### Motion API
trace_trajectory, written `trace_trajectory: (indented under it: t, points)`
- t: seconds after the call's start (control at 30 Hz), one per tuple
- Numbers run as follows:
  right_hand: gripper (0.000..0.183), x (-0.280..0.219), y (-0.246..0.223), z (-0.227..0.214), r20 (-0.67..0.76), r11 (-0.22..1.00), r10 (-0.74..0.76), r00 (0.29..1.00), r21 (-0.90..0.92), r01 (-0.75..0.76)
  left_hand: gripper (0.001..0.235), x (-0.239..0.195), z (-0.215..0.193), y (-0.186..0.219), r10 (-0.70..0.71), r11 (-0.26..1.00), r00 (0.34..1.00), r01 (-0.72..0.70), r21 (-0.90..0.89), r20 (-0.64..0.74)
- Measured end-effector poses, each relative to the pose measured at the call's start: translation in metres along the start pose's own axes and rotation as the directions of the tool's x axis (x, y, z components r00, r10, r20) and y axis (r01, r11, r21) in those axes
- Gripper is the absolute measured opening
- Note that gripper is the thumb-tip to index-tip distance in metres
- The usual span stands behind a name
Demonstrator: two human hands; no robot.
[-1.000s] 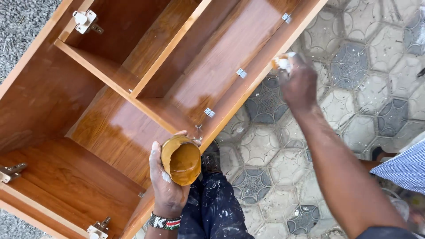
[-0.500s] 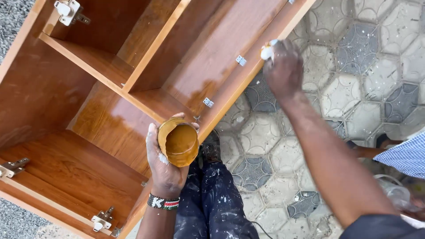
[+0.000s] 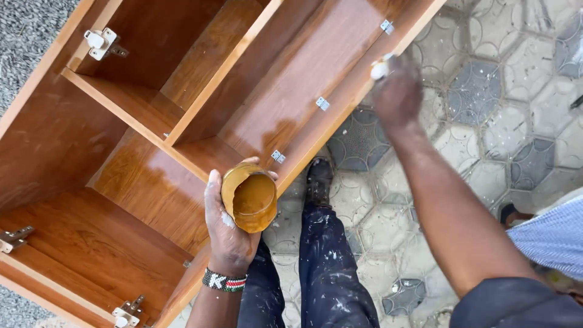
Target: The person applies a brown liquid polish to the interior surfaces of a wooden cabinet using a white cloth. They dip the cloth into a small container held in the left hand and wipe the shelves and side panels of the cabinet, which is positioned on a gravel surface.
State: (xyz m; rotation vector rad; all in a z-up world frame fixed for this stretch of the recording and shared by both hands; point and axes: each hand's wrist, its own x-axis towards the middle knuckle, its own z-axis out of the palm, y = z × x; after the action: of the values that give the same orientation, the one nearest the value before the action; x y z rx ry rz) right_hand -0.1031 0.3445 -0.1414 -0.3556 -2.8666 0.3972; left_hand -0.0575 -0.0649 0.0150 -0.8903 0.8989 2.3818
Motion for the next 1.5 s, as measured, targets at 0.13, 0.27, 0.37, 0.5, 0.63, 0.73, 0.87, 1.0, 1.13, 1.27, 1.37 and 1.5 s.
trace_trajectory:
  t: [0.13, 0.27, 0.37, 0.5, 0.63, 0.73, 0.87, 1.0, 1.13, 1.27, 1.37, 1.5]
  points:
    - [0.040, -0.060, -0.027, 0.014, 0.082, 0.981, -0.164, 0.983, -0.088, 0.171, 0.074, 0.011, 0.014, -0.013, 0.042, 0.991, 0.999, -0.044, -0.126, -0.022]
    - [0.032, -0.137, -0.158, -0.078, 0.666, 0.823, -0.313, 0.677, 0.546, -0.156, 0.072, 0.023, 0.039, -0.046, 0.098, 0.973, 0.992, -0.112, -0.201, -0.080]
    - [0.035, -0.175, -0.111, -0.068, 0.863, -0.089, 0.080, 0.499, 0.505, -0.859, 0.051, 0.043, 0.057, -0.078, 0.084, 0.934, 0.981, -0.139, -0.328, -0.178]
    - [0.020, -0.108, -0.063, -0.146, 0.939, -0.440, 0.344, 0.021, 0.181, -0.879, 0.068, 0.048, 0.090, -0.110, 0.043, 0.938, 0.989, -0.089, -0.336, -0.140]
    - [0.003, -0.047, -0.057, -0.199, 0.983, -0.591, -0.009, 0.182, 0.142, -0.794, 0.072, 0.071, 0.132, -0.147, 0.011, 0.953, 0.993, -0.045, -0.299, -0.115]
    - [0.027, -0.028, -0.056, -0.223, 0.938, -0.479, 0.177, 0.300, 0.348, -0.806, 0.070, 0.072, 0.154, -0.173, -0.007, 0.947, 0.992, -0.034, -0.320, -0.128]
    - [0.079, 0.001, -0.064, -0.243, 0.715, 0.338, 0.469, 0.518, 0.397, -0.853, 0.070, 0.075, 0.185, -0.174, -0.109, 0.948, 0.986, 0.064, -0.313, -0.130]
    - [0.041, 0.014, -0.086, -0.254, 0.483, 0.882, 0.327, 0.812, 0.152, -0.446, 0.054, 0.082, 0.195, -0.182, -0.152, 0.927, 0.960, 0.056, -0.372, -0.234]
    - [0.043, 0.017, -0.072, -0.240, 0.402, 0.986, -0.117, 0.908, 0.157, 0.057, 0.048, 0.083, 0.200, -0.183, -0.044, 0.966, 0.969, -0.022, -0.259, -0.243]
    - [0.044, 0.020, -0.067, -0.217, 0.362, 0.978, -0.177, 0.915, 0.169, 0.122, 0.056, 0.083, 0.201, -0.185, 0.163, 0.987, 0.977, -0.162, 0.014, -0.139]
    - [0.044, 0.017, -0.059, -0.212, 0.368, 0.974, -0.202, 0.907, 0.175, 0.146, 0.061, 0.081, 0.206, -0.178, 0.141, 0.990, 0.985, -0.138, 0.030, -0.102]
    - [0.044, 0.019, -0.061, -0.217, 0.361, 0.975, -0.202, 0.910, 0.163, 0.152, 0.060, 0.082, 0.208, -0.182, 0.096, 0.990, 0.991, -0.105, -0.097, -0.090]
